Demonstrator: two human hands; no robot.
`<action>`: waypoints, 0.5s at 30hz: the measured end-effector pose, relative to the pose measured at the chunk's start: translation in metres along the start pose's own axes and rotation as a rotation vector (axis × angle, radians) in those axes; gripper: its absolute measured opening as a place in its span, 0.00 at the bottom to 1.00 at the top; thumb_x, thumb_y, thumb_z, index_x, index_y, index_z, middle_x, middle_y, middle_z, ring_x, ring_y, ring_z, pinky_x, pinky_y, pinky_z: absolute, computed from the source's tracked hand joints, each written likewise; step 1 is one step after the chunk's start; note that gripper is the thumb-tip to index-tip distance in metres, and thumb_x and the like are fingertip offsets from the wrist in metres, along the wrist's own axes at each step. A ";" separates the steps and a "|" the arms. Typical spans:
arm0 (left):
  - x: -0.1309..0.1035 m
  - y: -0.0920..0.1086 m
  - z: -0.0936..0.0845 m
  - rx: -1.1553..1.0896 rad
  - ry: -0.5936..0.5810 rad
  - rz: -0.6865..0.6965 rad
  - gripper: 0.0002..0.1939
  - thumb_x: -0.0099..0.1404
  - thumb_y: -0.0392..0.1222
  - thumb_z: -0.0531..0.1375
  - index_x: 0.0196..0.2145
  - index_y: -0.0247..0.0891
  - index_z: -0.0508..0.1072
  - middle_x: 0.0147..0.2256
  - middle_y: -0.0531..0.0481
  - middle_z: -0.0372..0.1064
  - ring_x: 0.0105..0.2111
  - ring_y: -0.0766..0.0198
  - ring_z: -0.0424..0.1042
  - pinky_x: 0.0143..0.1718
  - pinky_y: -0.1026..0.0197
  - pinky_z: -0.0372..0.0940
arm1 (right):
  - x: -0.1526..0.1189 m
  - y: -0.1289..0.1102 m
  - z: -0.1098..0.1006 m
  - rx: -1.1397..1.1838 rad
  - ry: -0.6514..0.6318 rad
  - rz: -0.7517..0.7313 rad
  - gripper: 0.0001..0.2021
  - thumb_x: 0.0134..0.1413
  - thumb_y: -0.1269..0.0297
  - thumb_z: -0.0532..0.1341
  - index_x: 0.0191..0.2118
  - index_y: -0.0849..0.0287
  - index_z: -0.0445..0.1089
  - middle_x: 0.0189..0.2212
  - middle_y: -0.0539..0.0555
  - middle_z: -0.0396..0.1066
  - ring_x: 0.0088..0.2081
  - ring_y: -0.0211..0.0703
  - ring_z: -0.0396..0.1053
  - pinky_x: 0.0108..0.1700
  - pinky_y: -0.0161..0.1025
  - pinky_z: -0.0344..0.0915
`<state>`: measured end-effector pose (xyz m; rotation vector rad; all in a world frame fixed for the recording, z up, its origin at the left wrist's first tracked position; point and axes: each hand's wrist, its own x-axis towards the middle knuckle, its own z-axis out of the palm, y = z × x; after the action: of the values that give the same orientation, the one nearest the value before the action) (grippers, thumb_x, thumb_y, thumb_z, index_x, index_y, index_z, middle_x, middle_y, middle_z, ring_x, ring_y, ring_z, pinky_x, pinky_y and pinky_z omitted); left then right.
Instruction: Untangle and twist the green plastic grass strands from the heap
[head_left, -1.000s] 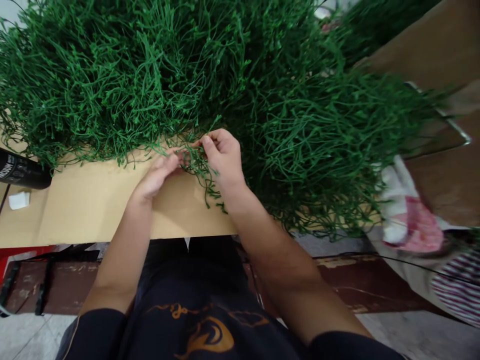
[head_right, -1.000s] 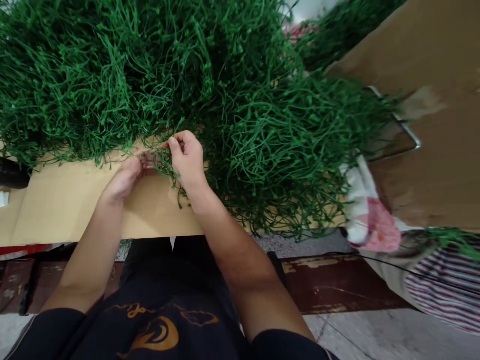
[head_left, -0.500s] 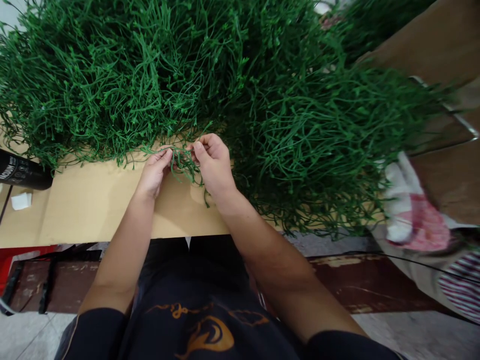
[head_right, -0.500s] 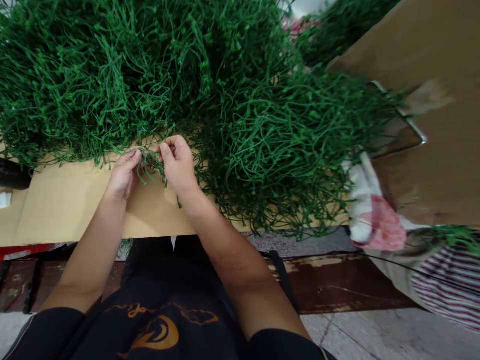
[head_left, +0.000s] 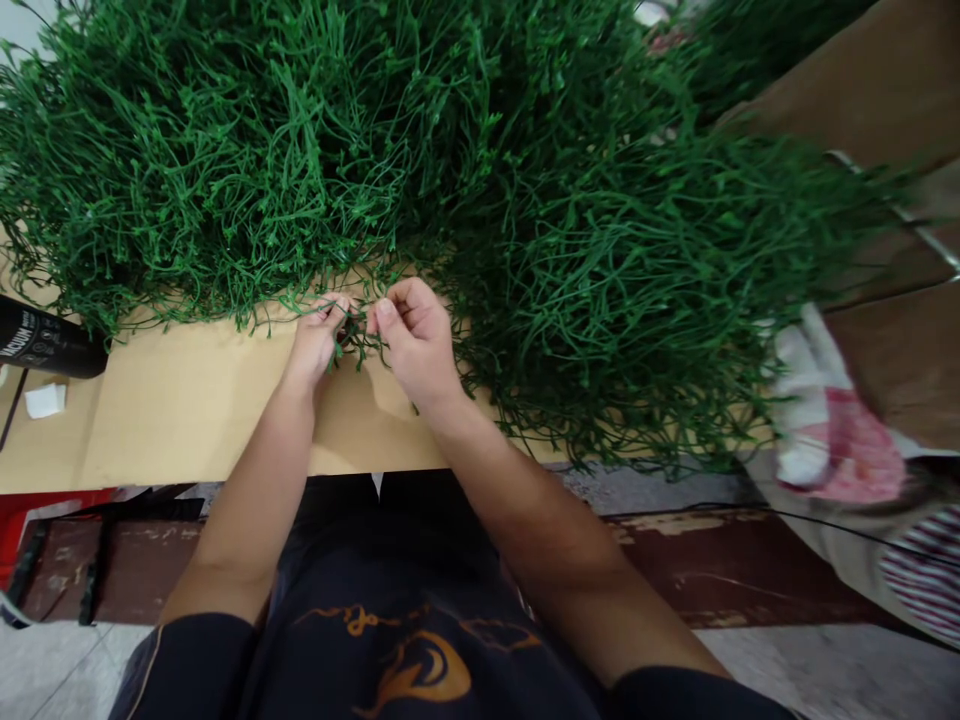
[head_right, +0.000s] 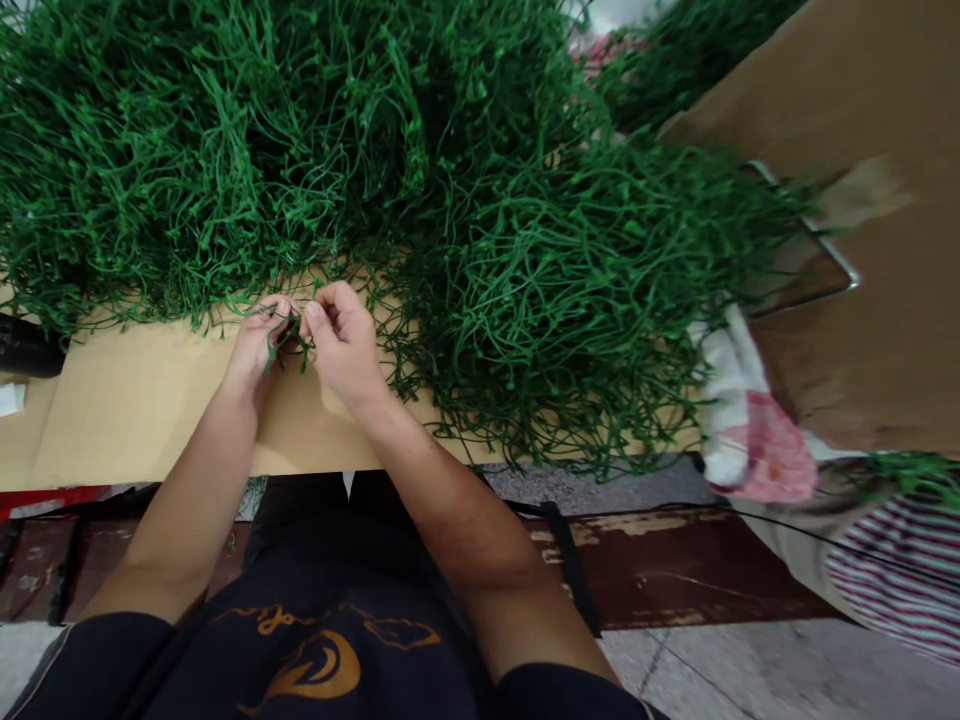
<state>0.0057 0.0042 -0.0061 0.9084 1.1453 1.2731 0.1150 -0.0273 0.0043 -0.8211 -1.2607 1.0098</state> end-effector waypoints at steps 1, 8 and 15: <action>0.002 0.000 -0.002 -0.006 0.047 0.004 0.11 0.60 0.37 0.58 0.22 0.36 0.62 0.18 0.58 0.59 0.17 0.75 0.60 0.19 0.70 0.55 | -0.005 -0.006 -0.001 -0.030 -0.008 -0.030 0.13 0.57 0.54 0.53 0.28 0.56 0.53 0.20 0.46 0.56 0.23 0.30 0.56 0.26 0.34 0.56; 0.007 0.008 -0.013 -0.076 0.216 0.020 0.10 0.64 0.37 0.54 0.25 0.37 0.61 0.19 0.58 0.59 0.17 0.75 0.60 0.18 0.71 0.53 | -0.007 -0.062 -0.040 -0.330 0.115 -0.376 0.06 0.59 0.63 0.54 0.31 0.56 0.58 0.23 0.47 0.58 0.26 0.31 0.61 0.29 0.36 0.57; -0.006 0.009 -0.009 -0.011 0.016 -0.083 0.08 0.63 0.43 0.55 0.29 0.36 0.66 0.24 0.54 0.67 0.24 0.72 0.68 0.23 0.70 0.57 | 0.044 -0.077 -0.140 -0.453 0.360 -0.492 0.05 0.57 0.60 0.55 0.33 0.53 0.63 0.25 0.48 0.59 0.26 0.33 0.66 0.28 0.35 0.58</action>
<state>-0.0043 -0.0017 0.0014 0.8361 1.1755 1.2202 0.2652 -0.0080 0.0708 -0.9219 -1.3001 0.1688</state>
